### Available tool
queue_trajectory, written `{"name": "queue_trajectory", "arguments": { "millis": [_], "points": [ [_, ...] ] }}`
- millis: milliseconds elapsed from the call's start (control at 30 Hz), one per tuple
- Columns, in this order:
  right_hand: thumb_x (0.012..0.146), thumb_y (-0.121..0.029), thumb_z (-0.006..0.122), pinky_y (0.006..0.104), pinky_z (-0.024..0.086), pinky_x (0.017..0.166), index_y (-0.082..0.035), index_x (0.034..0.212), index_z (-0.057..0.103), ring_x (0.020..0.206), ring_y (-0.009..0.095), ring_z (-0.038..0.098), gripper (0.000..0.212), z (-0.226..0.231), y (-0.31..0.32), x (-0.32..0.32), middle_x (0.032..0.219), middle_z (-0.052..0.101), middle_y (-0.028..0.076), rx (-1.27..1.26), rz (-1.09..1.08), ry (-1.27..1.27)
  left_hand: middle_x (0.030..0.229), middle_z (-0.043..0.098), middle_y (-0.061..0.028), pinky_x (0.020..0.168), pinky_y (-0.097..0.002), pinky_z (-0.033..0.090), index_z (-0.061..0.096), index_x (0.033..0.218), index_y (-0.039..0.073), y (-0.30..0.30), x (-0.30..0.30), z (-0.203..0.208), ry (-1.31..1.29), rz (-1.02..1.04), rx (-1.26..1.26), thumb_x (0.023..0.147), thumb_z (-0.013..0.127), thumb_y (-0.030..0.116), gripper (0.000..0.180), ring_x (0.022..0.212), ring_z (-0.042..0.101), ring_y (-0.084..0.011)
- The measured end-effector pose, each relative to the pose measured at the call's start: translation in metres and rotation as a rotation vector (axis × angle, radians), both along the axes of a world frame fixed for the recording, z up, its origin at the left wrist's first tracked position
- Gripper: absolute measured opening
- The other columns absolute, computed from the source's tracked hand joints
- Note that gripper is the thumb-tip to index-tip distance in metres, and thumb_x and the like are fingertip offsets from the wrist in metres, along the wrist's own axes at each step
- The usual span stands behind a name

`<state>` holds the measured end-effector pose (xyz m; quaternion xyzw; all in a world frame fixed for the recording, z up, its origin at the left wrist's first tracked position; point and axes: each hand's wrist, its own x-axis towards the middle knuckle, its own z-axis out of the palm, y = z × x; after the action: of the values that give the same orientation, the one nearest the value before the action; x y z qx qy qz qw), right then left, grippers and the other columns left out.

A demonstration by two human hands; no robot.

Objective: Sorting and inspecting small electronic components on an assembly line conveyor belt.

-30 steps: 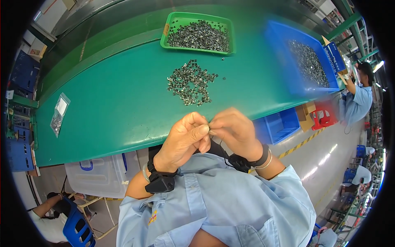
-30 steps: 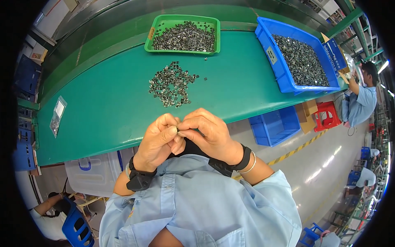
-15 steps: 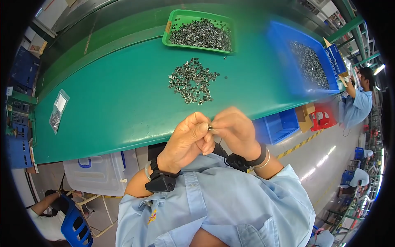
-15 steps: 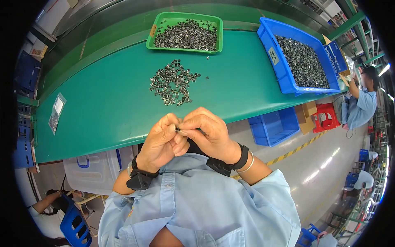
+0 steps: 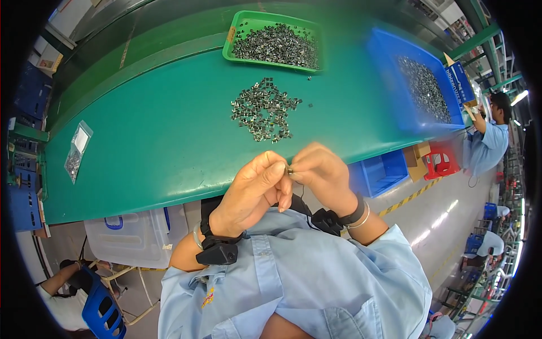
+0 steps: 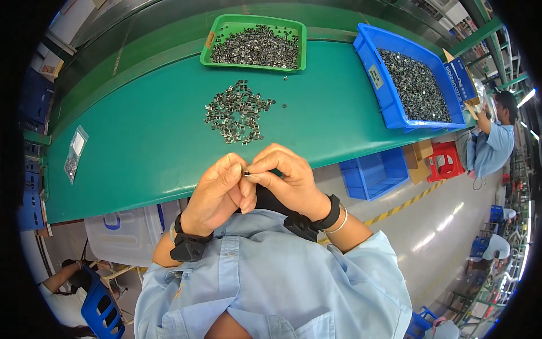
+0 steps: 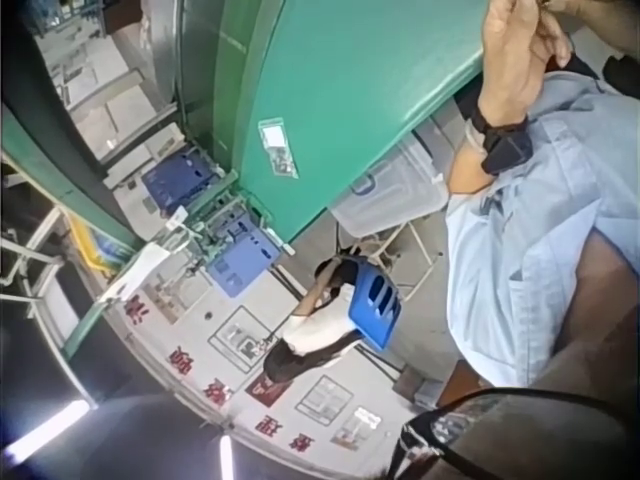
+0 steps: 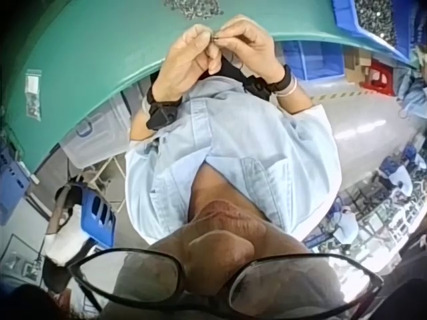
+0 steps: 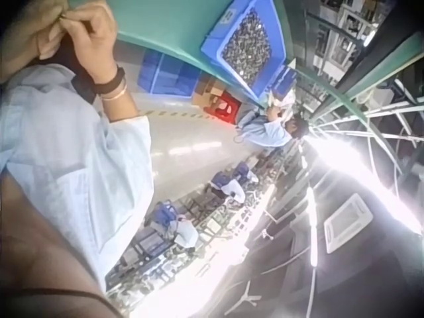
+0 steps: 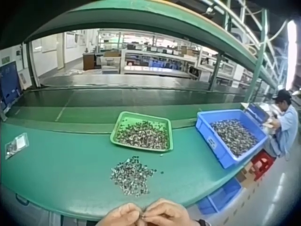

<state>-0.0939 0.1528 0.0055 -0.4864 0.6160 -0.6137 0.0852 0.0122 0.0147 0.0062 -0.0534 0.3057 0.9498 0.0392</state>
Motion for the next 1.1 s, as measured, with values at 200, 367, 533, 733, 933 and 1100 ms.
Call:
{"name": "queue_trajectory", "arguments": {
  "millis": [200, 367, 533, 733, 933, 1100],
  "points": [
    [0.076, 0.005, 0.068, 0.0264, 0.046, 0.061, -0.004, 0.085, 0.060, 0.073, 0.015, 0.056, 0.015, 0.001, 0.000, -0.002, 0.083, 0.060, 0.007, 0.015, 0.046, -0.111, 0.068, 0.055, -0.0039, 0.050, -0.0301, 0.042, 0.047, 0.092, 0.007, -0.001, -0.001, 0.000, -0.011, 0.004, -0.013, 0.096, 0.049, 0.025, 0.018, 0.054, 0.052, -0.0159],
    [0.077, 0.006, 0.066, 0.0265, 0.046, 0.062, -0.004, 0.085, 0.060, 0.074, 0.014, 0.056, 0.014, -0.001, -0.001, -0.003, 0.084, 0.060, 0.007, 0.009, 0.055, -0.152, 0.067, 0.054, -0.0041, 0.050, -0.0286, 0.042, 0.047, 0.091, 0.006, -0.002, -0.002, 0.001, -0.004, 0.018, -0.055, 0.096, 0.050, 0.025, 0.019, 0.053, 0.052, -0.0152],
    [0.077, 0.006, 0.066, 0.0270, 0.045, 0.062, -0.004, 0.085, 0.060, 0.074, 0.015, 0.055, 0.014, -0.001, -0.001, -0.009, 0.085, 0.060, 0.007, 0.018, 0.053, -0.069, 0.071, 0.056, -0.0056, 0.052, -0.0269, 0.043, 0.048, 0.096, 0.005, -0.001, -0.004, -0.002, 0.013, 0.030, -0.057, 0.096, 0.051, 0.023, 0.018, 0.056, 0.052, -0.0144],
    [0.084, -0.001, 0.062, 0.0260, 0.047, 0.068, -0.002, 0.085, 0.058, 0.077, 0.013, 0.057, 0.004, 0.023, -0.016, -0.047, 0.085, 0.059, 0.005, 0.133, 0.038, -0.097, 0.077, 0.057, -0.0075, 0.054, -0.0275, 0.045, 0.048, 0.105, 0.004, -0.006, -0.014, -0.009, 0.072, 0.108, 0.007, 0.097, 0.048, 0.021, 0.018, 0.061, 0.054, -0.0145],
    [0.089, -0.011, 0.059, 0.0259, 0.048, 0.072, 0.001, 0.095, 0.059, 0.079, 0.012, 0.060, 0.013, 0.057, -0.074, -0.157, 0.087, 0.062, 0.005, 0.225, -0.114, -0.026, 0.073, 0.054, -0.0098, 0.054, -0.0301, 0.045, 0.046, 0.111, 0.003, -0.006, -0.016, -0.006, 0.070, 0.093, -0.012, 0.098, 0.043, 0.019, 0.020, 0.058, 0.053, -0.0163],
    [0.087, -0.013, 0.060, 0.0290, 0.050, 0.072, 0.000, 0.098, 0.062, 0.078, 0.017, 0.063, 0.017, 0.051, -0.067, -0.168, 0.088, 0.066, 0.009, 0.349, -0.255, 0.464, 0.075, 0.056, -0.0103, 0.055, -0.0316, 0.045, 0.046, 0.112, 0.003, -0.012, -0.015, -0.009, 0.080, 0.038, 0.015, 0.098, 0.044, 0.018, 0.020, 0.058, 0.053, -0.0171]
  ]
}}
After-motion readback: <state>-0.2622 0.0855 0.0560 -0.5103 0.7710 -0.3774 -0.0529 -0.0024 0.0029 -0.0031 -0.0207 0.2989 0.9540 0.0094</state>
